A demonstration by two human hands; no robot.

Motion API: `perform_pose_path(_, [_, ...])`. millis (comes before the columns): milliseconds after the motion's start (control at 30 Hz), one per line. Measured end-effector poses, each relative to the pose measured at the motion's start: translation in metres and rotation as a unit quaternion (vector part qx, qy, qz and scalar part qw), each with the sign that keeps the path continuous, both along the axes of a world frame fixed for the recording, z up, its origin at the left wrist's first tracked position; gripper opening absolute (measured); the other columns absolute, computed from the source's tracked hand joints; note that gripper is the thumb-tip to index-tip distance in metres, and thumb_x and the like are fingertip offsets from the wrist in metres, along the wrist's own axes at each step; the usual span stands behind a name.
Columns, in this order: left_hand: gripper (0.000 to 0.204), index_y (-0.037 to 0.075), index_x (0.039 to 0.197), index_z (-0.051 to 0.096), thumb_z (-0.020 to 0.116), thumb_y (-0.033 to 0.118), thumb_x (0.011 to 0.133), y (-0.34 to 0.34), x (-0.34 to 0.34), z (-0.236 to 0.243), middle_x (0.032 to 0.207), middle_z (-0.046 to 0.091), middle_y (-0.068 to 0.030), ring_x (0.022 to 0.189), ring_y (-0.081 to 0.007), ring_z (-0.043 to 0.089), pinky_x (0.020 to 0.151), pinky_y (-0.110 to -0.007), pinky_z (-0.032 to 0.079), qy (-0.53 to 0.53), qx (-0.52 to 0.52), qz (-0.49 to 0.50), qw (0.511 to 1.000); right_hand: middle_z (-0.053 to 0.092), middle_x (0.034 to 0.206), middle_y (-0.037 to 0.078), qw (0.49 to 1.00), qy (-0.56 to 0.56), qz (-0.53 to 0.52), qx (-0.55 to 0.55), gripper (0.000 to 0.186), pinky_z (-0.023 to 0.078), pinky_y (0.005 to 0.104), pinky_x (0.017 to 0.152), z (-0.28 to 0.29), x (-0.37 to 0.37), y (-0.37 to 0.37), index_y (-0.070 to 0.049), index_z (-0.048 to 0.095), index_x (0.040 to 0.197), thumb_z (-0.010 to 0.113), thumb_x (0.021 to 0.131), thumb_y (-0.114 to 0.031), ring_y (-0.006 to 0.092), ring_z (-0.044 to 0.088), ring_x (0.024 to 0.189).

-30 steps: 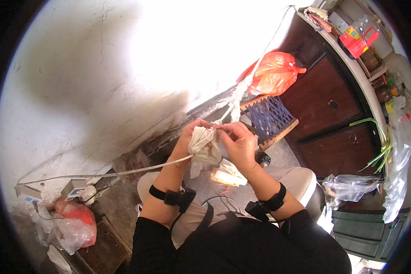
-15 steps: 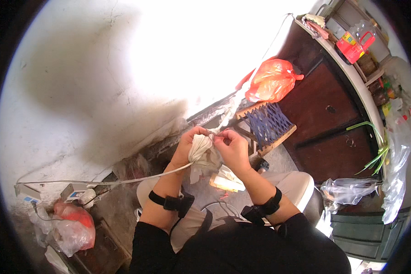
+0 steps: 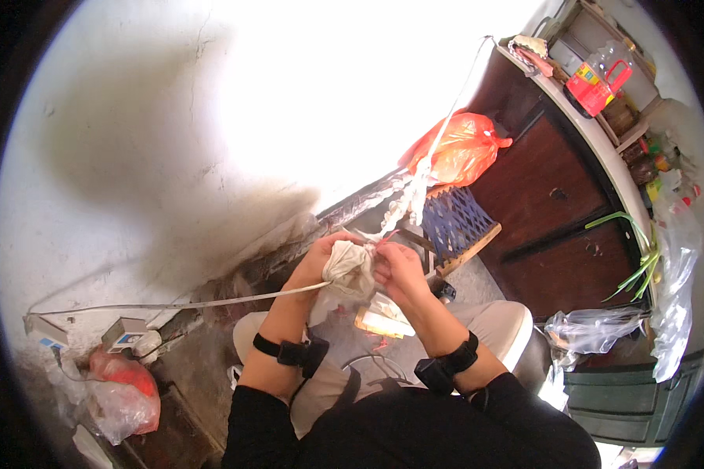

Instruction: The person wraps a wire with a cloth by hand and then plugs a power strip into an electrical outlet on a wall.

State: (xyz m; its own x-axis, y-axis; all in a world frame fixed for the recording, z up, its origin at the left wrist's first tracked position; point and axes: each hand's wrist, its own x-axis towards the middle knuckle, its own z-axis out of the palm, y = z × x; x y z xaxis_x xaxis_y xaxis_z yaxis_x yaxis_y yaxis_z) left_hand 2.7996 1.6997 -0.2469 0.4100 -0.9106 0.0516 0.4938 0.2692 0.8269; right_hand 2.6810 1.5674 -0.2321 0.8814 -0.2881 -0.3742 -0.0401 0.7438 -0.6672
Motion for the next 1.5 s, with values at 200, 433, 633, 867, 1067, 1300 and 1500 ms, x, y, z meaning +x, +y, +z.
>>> perform_pose_path(200, [0.045, 0.0, 0.105, 0.053, 0.07, 0.0, 0.063, 0.016, 0.023, 0.016, 0.104, 0.056, -0.0095, 0.087, -0.0175, 0.056, 0.076, -0.028, 0.045, -0.11, 0.102, 0.153, 0.977, 0.055, 0.066, 0.002, 0.878, 0.023, -0.183, -0.442, 0.009, 0.04, 0.0212, 0.052, 0.016, -0.006, -0.019, 0.001, 0.054, 0.077, 0.059, 0.073, -0.006, 0.0064, 0.047, 0.056])
perform_pose_path(433, [0.033, 0.0, 0.097, 0.053, 0.054, -0.008, 0.065, 0.022, 0.03, 0.014, 0.112, 0.05, -0.0144, 0.092, -0.0168, 0.053, 0.07, -0.024, 0.046, -0.014, -0.09, 0.14, 0.986, 0.051, 0.075, 0.011, 0.612, -0.026, -0.177, -0.77, 0.013, 0.042, 0.0281, 0.05, 0.036, -0.016, -0.017, -0.001, 0.042, 0.079, 0.052, 0.072, 0.004, 0.0185, 0.051, 0.058])
perform_pose_path(633, [0.012, 0.001, 0.084, 0.053, 0.05, 0.0, 0.073, 0.028, 0.019, 0.044, 0.09, 0.055, -0.0139, 0.049, -0.0098, 0.048, 0.041, -0.018, 0.032, 0.23, -0.23, 0.207, 0.922, 0.051, 0.077, 0.013, 0.571, -0.022, -0.193, -0.798, 0.018, 0.043, 0.0305, 0.051, 0.033, -0.015, -0.016, -0.002, 0.042, 0.079, 0.055, 0.068, 0.004, 0.0248, 0.051, 0.057])
perform_pose_path(867, [0.015, 0.0, 0.085, 0.061, 0.062, 0.004, 0.07, -0.022, 0.003, 0.038, 0.066, 0.054, 0.0019, 0.061, -0.0049, 0.048, 0.056, -0.017, 0.039, -0.139, 0.072, 0.068, 0.985, 0.055, 0.074, 0.01, 0.665, -0.035, -0.107, -0.738, 0.015, 0.044, 0.0276, 0.049, 0.05, 0.004, 0.001, -0.005, 0.056, 0.08, 0.065, 0.067, -0.004, 0.0205, 0.053, 0.055])
perform_pose_path(1067, [0.019, 0.0, 0.089, 0.059, 0.057, 0.002, 0.071, -0.036, 0.008, 0.031, 0.081, 0.056, -0.0008, 0.078, -0.0076, 0.05, 0.07, -0.022, 0.041, -0.214, 0.008, 0.097, 0.972, 0.054, 0.072, 0.01, 0.676, -0.029, -0.092, -0.73, 0.016, 0.044, 0.0286, 0.051, 0.049, 0.014, -0.005, -0.005, 0.055, 0.083, 0.064, 0.07, -0.005, 0.0217, 0.054, 0.056])
perform_pose_path(1300, [0.021, 0.0, 0.087, 0.058, 0.059, 0.009, 0.068, -0.044, 0.005, 0.045, 0.079, 0.058, -0.0044, 0.074, -0.0105, 0.051, 0.067, -0.025, 0.043, -0.302, 0.081, 0.058, 0.948, 0.055, 0.071, 0.013, 0.576, -0.031, -0.063, -0.815, 0.016, 0.046, 0.0352, 0.054, 0.048, 0.004, -0.023, -0.005, 0.053, 0.08, 0.064, 0.069, -0.009, 0.0308, 0.056, 0.062])
perform_pose_path(1500, [0.016, -0.001, 0.083, 0.058, 0.06, 0.01, 0.071, -0.043, 0.01, 0.044, 0.075, 0.058, -0.0047, 0.072, -0.009, 0.051, 0.066, -0.024, 0.042, -0.308, 0.114, -0.038, 0.944, 0.055, 0.073, 0.015, 0.595, -0.029, -0.072, -0.8, 0.018, 0.046, 0.0385, 0.055, 0.045, -0.005, -0.021, -0.005, 0.051, 0.083, 0.062, 0.07, -0.011, 0.0331, 0.056, 0.065])
